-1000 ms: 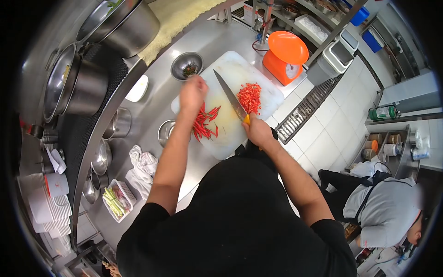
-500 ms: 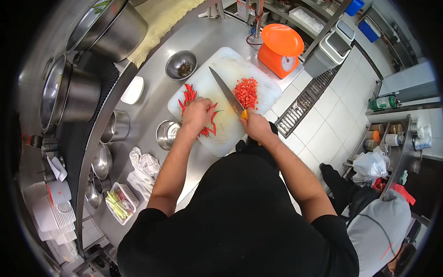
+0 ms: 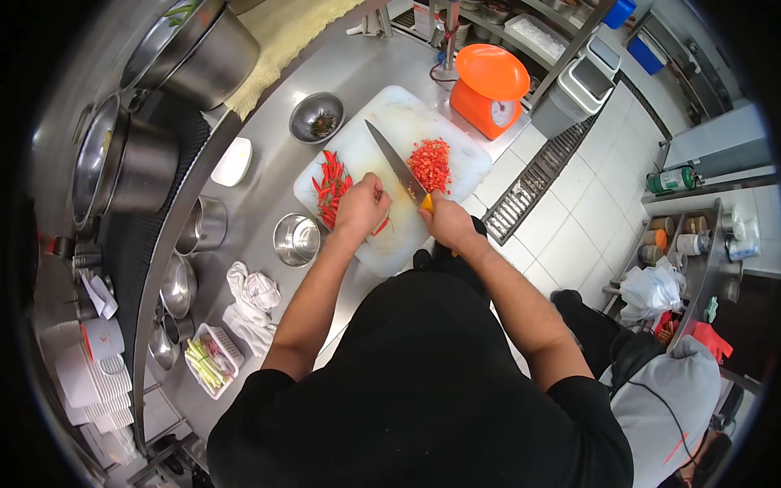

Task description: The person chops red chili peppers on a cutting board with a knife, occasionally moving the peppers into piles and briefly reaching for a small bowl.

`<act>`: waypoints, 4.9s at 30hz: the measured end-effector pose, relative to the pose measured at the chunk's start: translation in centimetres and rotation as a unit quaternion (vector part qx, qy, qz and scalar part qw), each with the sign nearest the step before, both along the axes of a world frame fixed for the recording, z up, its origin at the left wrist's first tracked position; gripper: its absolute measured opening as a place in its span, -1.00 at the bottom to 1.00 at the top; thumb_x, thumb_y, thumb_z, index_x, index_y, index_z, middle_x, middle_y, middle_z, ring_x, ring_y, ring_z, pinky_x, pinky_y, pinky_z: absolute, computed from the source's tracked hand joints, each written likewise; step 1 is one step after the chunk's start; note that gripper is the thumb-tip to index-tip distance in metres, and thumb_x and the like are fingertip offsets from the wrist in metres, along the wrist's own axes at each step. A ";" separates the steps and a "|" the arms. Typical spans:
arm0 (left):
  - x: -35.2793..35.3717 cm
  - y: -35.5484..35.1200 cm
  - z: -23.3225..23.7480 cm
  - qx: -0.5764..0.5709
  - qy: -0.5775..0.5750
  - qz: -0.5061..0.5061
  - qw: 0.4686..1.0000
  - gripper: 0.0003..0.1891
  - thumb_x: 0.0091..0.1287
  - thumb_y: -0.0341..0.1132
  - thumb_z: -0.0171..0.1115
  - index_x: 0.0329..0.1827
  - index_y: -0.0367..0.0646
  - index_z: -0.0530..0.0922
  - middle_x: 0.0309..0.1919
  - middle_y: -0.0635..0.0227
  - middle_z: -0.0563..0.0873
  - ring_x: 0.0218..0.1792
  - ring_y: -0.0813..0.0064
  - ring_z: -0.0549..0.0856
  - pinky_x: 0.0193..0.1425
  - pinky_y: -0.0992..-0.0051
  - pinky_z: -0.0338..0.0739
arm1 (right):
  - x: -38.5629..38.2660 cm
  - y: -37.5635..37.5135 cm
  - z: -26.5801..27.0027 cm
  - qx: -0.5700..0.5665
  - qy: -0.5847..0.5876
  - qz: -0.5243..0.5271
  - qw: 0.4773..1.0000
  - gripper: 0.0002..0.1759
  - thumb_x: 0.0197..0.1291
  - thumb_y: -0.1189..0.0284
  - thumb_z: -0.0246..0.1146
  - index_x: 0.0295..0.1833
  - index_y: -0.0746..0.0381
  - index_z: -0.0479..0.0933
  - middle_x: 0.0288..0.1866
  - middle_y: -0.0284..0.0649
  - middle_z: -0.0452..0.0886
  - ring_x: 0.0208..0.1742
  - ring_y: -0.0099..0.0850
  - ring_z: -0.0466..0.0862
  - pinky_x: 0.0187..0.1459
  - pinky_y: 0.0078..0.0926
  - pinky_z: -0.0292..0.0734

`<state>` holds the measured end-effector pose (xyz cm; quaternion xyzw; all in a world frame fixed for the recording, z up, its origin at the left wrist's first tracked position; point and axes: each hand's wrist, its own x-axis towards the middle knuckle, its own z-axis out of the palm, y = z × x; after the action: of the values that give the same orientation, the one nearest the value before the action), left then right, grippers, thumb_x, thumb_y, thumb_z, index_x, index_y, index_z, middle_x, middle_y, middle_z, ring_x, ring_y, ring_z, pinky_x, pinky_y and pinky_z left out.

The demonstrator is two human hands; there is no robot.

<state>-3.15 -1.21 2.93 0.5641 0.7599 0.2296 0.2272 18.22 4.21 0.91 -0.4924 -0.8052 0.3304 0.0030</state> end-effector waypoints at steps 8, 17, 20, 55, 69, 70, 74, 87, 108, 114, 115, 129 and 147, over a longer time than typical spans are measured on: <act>1.4 -1.4 -4.0 0.058 -0.011 0.020 0.998 -0.86 0.34 -0.36 0.42 -0.16 -0.21 0.65 -0.31 0.10 0.81 -0.28 0.08 0.83 -0.16 0.14 0.71 | -0.5 0.3 2.0 0.031 -0.036 0.032 0.998 -0.58 0.49 0.20 0.27 0.12 0.36 0.43 -0.16 0.19 0.77 -0.04 0.14 0.79 0.00 0.08 0.68; 2.5 -1.8 -4.0 0.079 0.021 0.033 0.996 -0.87 0.31 -0.38 0.40 -0.25 -0.21 0.62 -0.36 0.07 0.76 -0.29 -0.02 0.79 -0.18 0.07 0.66 | -1.8 -1.2 5.4 0.060 -0.127 0.077 0.987 -0.65 0.49 0.26 0.25 0.09 0.33 0.43 -0.22 0.07 0.79 -0.14 0.03 0.85 -0.07 0.00 0.74; 2.4 -1.9 -4.5 0.079 0.020 0.035 0.996 -0.87 0.30 -0.38 0.40 -0.26 -0.21 0.61 -0.35 0.06 0.76 -0.29 -0.03 0.78 -0.19 0.06 0.65 | -2.1 -1.5 3.4 0.050 -0.130 0.066 0.988 -0.66 0.50 0.26 0.23 0.10 0.33 0.42 -0.21 0.08 0.79 -0.14 0.03 0.85 -0.07 -0.01 0.74; 2.0 -1.7 -3.5 0.031 -0.044 0.050 0.997 -0.86 0.35 -0.28 0.45 -0.16 -0.14 0.72 -0.33 0.21 0.84 -0.27 0.17 0.85 -0.15 0.21 0.71 | -2.9 -0.2 5.3 0.048 -0.133 0.076 0.987 -0.71 0.48 0.35 0.18 0.10 0.36 0.43 -0.20 0.14 0.80 -0.10 0.08 0.85 -0.03 0.02 0.73; 2.3 -1.4 -4.2 0.033 -0.026 0.051 0.998 -0.89 0.35 -0.32 0.42 -0.18 -0.14 0.72 -0.34 0.22 0.84 -0.28 0.15 0.85 -0.14 0.18 0.71 | -3.3 -0.7 3.3 0.039 -0.127 0.072 0.989 -0.70 0.51 0.33 0.18 0.09 0.36 0.42 -0.19 0.16 0.80 -0.11 0.06 0.86 -0.04 0.01 0.74; 2.3 -1.4 -4.4 0.029 -0.023 0.049 0.998 -0.89 0.34 -0.32 0.42 -0.18 -0.14 0.72 -0.34 0.22 0.84 -0.29 0.15 0.85 -0.15 0.18 0.71 | -3.3 -0.7 2.9 0.038 -0.124 0.069 0.989 -0.70 0.51 0.33 0.18 0.10 0.36 0.42 -0.19 0.16 0.80 -0.11 0.06 0.86 -0.05 0.01 0.74; 2.3 -1.6 -4.3 0.018 -0.030 0.049 0.998 -0.88 0.33 -0.32 0.42 -0.19 -0.15 0.72 -0.34 0.22 0.84 -0.29 0.15 0.85 -0.16 0.19 0.71 | -3.5 -0.2 3.3 0.041 -0.123 0.080 0.988 -0.69 0.52 0.32 0.18 0.11 0.36 0.42 -0.20 0.16 0.80 -0.11 0.06 0.85 -0.07 0.01 0.74; 2.1 -1.1 -4.1 0.020 -0.032 0.035 0.999 -0.89 0.31 -0.33 0.40 -0.20 -0.14 0.68 -0.31 0.14 0.82 -0.23 0.02 0.83 -0.13 0.05 0.69 | -3.4 0.4 4.2 0.035 -0.116 0.094 0.988 -0.60 0.53 0.23 0.21 0.12 0.39 0.38 -0.23 0.15 0.78 -0.16 0.10 0.83 -0.09 0.04 0.72; 2.2 -1.5 -4.0 0.057 -0.013 0.026 0.998 -0.89 0.34 -0.35 0.44 -0.18 -0.16 0.72 -0.31 0.18 0.84 -0.26 0.11 0.84 -0.17 0.15 0.69 | -4.2 0.3 4.3 0.026 -0.137 0.111 0.984 -0.69 0.48 0.37 0.16 0.13 0.40 0.41 -0.10 0.18 0.79 -0.06 0.09 0.84 -0.01 0.01 0.74; 2.2 -1.6 -4.4 0.063 -0.020 0.035 0.997 -0.89 0.34 -0.34 0.45 -0.16 -0.15 0.73 -0.31 0.18 0.83 -0.28 0.13 0.83 -0.18 0.17 0.69 | -3.8 -1.1 3.3 0.024 -0.103 0.079 0.991 -0.68 0.49 0.35 0.16 0.14 0.40 0.43 -0.11 0.19 0.79 -0.04 0.09 0.84 -0.01 0.03 0.73; 2.3 -1.6 -4.5 0.062 -0.019 0.031 0.997 -0.89 0.35 -0.34 0.45 -0.15 -0.15 0.74 -0.31 0.19 0.83 -0.29 0.14 0.83 -0.18 0.17 0.69 | -3.7 -1.0 2.8 0.018 -0.105 0.079 0.991 -0.66 0.50 0.32 0.18 0.13 0.40 0.43 -0.12 0.19 0.79 -0.04 0.10 0.84 0.00 0.03 0.72; 1.9 -1.5 -4.4 0.067 -0.016 0.015 0.998 -0.87 0.37 -0.30 0.45 -0.12 -0.12 0.77 -0.29 0.21 0.84 -0.27 0.18 0.84 -0.18 0.21 0.69 | -4.2 -1.0 2.7 0.034 -0.103 0.097 0.989 -0.71 0.40 0.48 0.17 0.13 0.41 0.42 -0.10 0.19 0.80 -0.06 0.05 0.86 -0.04 -0.04 0.76; 2.0 -2.5 -4.6 0.080 0.036 -0.009 0.996 -0.90 0.38 -0.35 0.41 -0.16 -0.17 0.75 -0.30 0.15 0.79 -0.27 0.05 0.80 -0.14 0.12 0.68 | -2.6 -0.3 3.9 -0.001 -0.094 0.056 0.994 -0.67 0.50 0.30 0.21 0.12 0.36 0.44 -0.15 0.12 0.80 -0.08 0.07 0.84 -0.01 0.04 0.71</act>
<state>-1.20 -3.71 -1.65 0.5954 0.7414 0.2672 0.1564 15.65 3.96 4.80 -0.4757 -0.8278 0.2829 -0.0913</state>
